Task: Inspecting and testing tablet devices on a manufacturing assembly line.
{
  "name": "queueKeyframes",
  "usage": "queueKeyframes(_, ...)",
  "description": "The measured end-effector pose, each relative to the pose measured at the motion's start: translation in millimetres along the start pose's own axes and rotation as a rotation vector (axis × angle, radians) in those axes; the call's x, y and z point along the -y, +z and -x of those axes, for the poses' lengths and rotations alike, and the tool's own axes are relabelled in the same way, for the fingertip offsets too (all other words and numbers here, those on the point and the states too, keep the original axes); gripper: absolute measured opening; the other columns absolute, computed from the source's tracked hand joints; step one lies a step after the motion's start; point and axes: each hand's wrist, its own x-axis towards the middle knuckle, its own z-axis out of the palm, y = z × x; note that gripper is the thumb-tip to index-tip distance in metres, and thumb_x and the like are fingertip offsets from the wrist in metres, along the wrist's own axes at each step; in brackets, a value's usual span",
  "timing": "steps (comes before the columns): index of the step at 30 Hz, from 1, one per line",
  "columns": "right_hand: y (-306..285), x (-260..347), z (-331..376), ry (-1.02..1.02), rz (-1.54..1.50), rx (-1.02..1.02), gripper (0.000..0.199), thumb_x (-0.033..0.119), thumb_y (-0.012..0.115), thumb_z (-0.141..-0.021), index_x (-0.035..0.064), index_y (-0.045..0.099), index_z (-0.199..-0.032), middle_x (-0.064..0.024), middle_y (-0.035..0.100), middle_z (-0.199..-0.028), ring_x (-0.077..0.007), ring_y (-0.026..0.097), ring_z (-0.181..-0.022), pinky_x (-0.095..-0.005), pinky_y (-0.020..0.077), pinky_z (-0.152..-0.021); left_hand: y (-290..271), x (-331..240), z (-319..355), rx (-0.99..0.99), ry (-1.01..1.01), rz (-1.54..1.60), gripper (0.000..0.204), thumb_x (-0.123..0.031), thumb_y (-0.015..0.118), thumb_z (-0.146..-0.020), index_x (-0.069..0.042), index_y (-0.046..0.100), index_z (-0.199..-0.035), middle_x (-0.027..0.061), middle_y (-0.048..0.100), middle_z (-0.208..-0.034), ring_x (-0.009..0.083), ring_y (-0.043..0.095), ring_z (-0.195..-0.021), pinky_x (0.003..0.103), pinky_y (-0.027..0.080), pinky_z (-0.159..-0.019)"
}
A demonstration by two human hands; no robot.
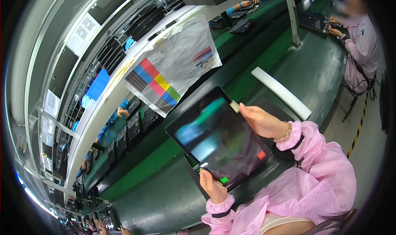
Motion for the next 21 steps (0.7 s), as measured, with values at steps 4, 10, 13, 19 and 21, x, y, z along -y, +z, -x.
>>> queueKeyframes(4, 16, 4, -29, -0.262, 0.178, 0.051, 0.041, 0.033, 0.046, -0.102, -0.0006, 0.057, -0.123, 0.0006, 0.06, -0.116, -0.0068, 0.054, -0.107, -0.0252, 0.0411, -0.097, 17, -9, -21, 0.026, 0.132, -0.064, 0.033, -0.023, 0.043, -0.103, 0.003, 0.051, -0.123, 0.0074, 0.058, -0.111, 0.0154, 0.055, -0.099, 0.029, 0.043, -0.087)
queueKeyframes(10, 15, 20, -85, -0.343, 0.216, 0.115, 0.035, 0.031, 0.048, -0.102, 0.0008, 0.059, -0.116, -0.0007, 0.064, -0.106, -0.0053, 0.058, -0.094, -0.0238, 0.0469, -0.085, 4, -22, -64, 0.332, 0.131, -0.296, 0.051, -0.015, 0.044, -0.101, 0.001, 0.024, -0.146, 0.0113, 0.048, -0.133, 0.0185, 0.052, -0.114, 0.031, 0.048, -0.09)
queueKeyframes(13, 17, 25, -107, -0.356, 0.215, 0.128, 0.037, 0.034, 0.05, -0.1, 0.0016, 0.06, -0.115, -0.0005, 0.064, -0.104, -0.0056, 0.057, -0.094, -0.023, 0.0451, -0.085, 0, -19, -75, 0.453, 0.017, -0.177, 0.053, -0.005, 0.047, -0.098, -0.001, 0.023, -0.146, 0.0104, 0.048, -0.131, 0.0186, 0.052, -0.114, 0.036, 0.055, -0.086)
queueKeyframes(19, 15, 22, -135, -0.337, 0.188, 0.125, 0.039, 0.036, 0.052, -0.099, 0.001, 0.061, -0.114, -0.0009, 0.064, -0.105, -0.0062, 0.056, -0.096, -0.0246, 0.0447, -0.087, -2, -17, -96, 0.416, -0.021, -0.252, 0.049, -0.001, 0.048, -0.097, -0.001, 0.029, -0.142, 0.0111, 0.048, -0.131, 0.02, 0.053, -0.115, 0.042, 0.057, -0.086)
queueKeyframes(21, 12, 21, -139, -0.319, 0.193, 0.135, 0.039, 0.036, 0.052, -0.099, 0.0009, 0.061, -0.115, -0.0012, 0.064, -0.105, -0.0062, 0.056, -0.098, -0.0248, 0.0442, -0.088, -3, -15, -100, 0.409, -0.026, -0.254, 0.049, -0.001, 0.048, -0.097, -0.001, 0.029, -0.142, 0.0115, 0.048, -0.131, 0.0206, 0.054, -0.114, 0.042, 0.057, -0.086)
